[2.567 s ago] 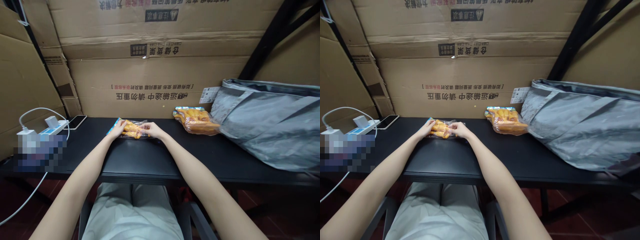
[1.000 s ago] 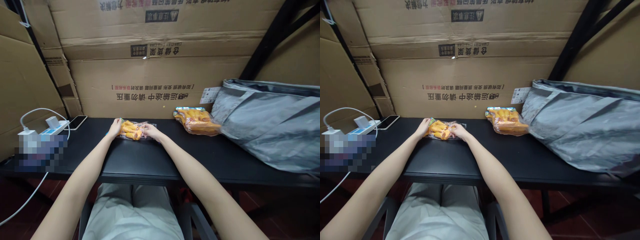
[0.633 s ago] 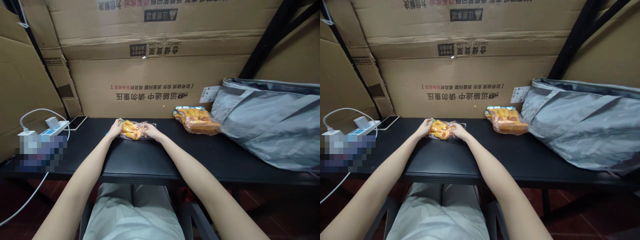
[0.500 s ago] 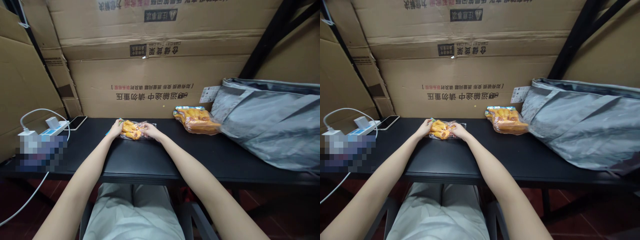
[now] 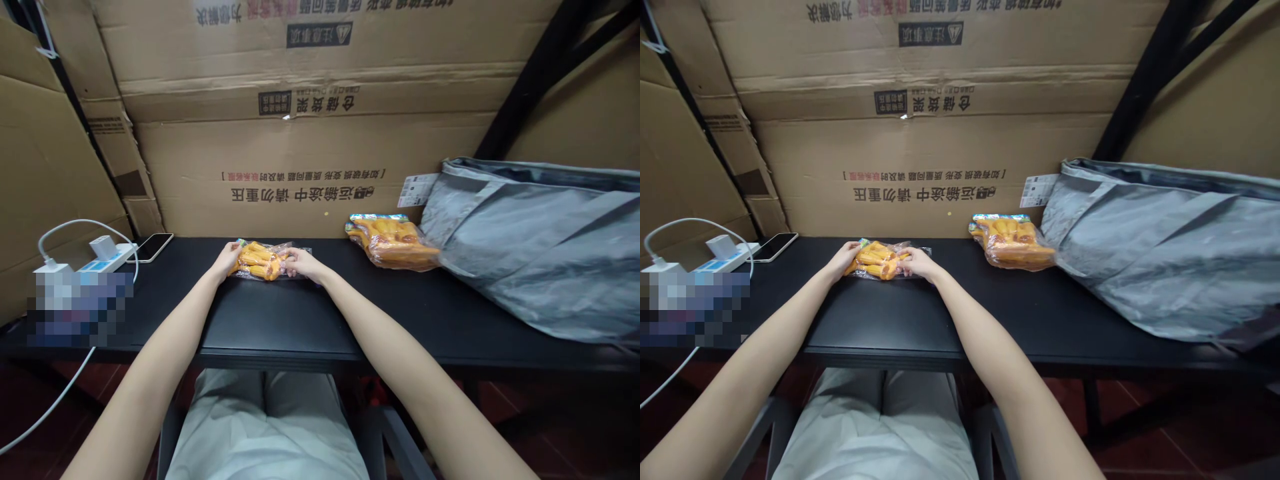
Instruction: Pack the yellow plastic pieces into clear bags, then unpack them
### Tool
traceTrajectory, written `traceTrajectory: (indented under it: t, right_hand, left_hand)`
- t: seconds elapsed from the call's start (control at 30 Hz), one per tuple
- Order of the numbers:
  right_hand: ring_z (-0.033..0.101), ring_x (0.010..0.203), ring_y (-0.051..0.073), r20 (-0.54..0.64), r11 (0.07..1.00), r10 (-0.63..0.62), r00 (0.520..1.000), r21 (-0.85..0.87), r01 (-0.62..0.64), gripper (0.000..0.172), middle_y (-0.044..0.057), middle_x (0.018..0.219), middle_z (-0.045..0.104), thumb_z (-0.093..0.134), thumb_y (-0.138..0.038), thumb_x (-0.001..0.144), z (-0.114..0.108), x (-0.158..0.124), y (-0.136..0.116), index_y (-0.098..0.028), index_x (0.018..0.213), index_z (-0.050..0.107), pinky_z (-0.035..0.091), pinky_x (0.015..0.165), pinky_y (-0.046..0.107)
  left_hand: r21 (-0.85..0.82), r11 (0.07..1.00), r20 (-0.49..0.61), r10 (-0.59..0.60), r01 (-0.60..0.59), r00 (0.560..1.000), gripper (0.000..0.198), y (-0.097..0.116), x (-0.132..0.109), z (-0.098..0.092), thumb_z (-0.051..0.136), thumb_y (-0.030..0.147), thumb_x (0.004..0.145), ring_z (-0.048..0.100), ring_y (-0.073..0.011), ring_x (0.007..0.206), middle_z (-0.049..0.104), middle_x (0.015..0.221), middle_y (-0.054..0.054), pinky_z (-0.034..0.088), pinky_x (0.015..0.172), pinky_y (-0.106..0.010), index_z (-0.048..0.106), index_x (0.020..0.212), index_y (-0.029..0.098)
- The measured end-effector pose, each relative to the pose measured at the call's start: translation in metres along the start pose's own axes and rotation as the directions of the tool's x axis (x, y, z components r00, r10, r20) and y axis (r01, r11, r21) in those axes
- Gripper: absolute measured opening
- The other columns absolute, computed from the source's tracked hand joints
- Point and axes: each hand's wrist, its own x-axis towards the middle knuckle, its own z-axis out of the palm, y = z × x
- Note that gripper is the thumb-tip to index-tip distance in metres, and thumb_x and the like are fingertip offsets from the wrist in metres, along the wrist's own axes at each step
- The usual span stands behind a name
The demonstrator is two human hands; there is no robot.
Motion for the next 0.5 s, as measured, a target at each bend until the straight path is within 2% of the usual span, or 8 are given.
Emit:
traceTrajectory:
  t: [0.17, 0.3, 0.4, 0.5]
  right_hand:
    - [0.048, 0.038, 0.008, 0.013, 1.0, 0.005, 1.0, -0.031, -0.005, 0.027, -0.006, 0.047, 0.057, 0.056, 0.001, 0.068, 0.002, 0.0, -0.001, -0.016, 0.09, 0.056, 0.037, 0.041, 0.018]
    - [0.047, 0.037, 0.008, -0.016, 1.0, -0.012, 1.0, -0.009, 0.012, 0.018, -0.005, 0.045, 0.055, 0.054, -0.001, 0.067, 0.001, 0.002, -0.003, -0.016, 0.075, 0.057, 0.035, 0.04, 0.018]
    - [0.047, 0.037, 0.008, -0.024, 0.994, -0.021, 1.0, 0.109, 0.023, 0.012, -0.002, 0.047, 0.057, 0.048, -0.012, 0.072, -0.004, 0.003, -0.008, -0.016, 0.065, 0.057, 0.033, 0.04, 0.019]
    - [0.049, 0.04, 0.009, 0.021, 0.985, -0.04, 0.999, 0.169, 0.036, 0.025, 0.001, 0.05, 0.058, 0.047, -0.03, 0.079, -0.008, 0.0, -0.015, -0.015, 0.062, 0.058, 0.033, 0.043, 0.021]
  left_hand:
    - [0.003, 0.999, 0.033, 0.044, -0.044, 0.999, 0.022, -0.003, 0.003, 0.0, 0.064, 0.027, 0.078, 0.061, -0.0187, 0.101, 0.065, 0.104, -0.01, 0.046, 0.09, -0.031, 0.055, 0.096, 0.016]
    - [0.039, 0.997, 0.052, 0.07, -0.072, 0.996, 0.02, -0.005, 0.007, 0.002, 0.059, 0.023, 0.08, 0.06, -0.0171, 0.102, 0.063, 0.109, -0.01, 0.045, 0.092, -0.031, 0.054, 0.097, 0.015]
    - [0.086, 0.992, 0.05, 0.09, -0.094, 0.995, 0.021, -0.004, 0.006, 0.003, 0.055, 0.022, 0.081, 0.061, -0.0172, 0.102, 0.063, 0.112, -0.011, 0.044, 0.093, -0.031, 0.054, 0.101, 0.015]
    - [0.209, 0.968, 0.063, 0.124, -0.135, 0.99, 0.026, 0.001, 0.001, 0.001, 0.053, 0.02, 0.08, 0.06, -0.0191, 0.104, 0.064, 0.112, -0.011, 0.044, 0.094, -0.033, 0.055, 0.106, 0.015]
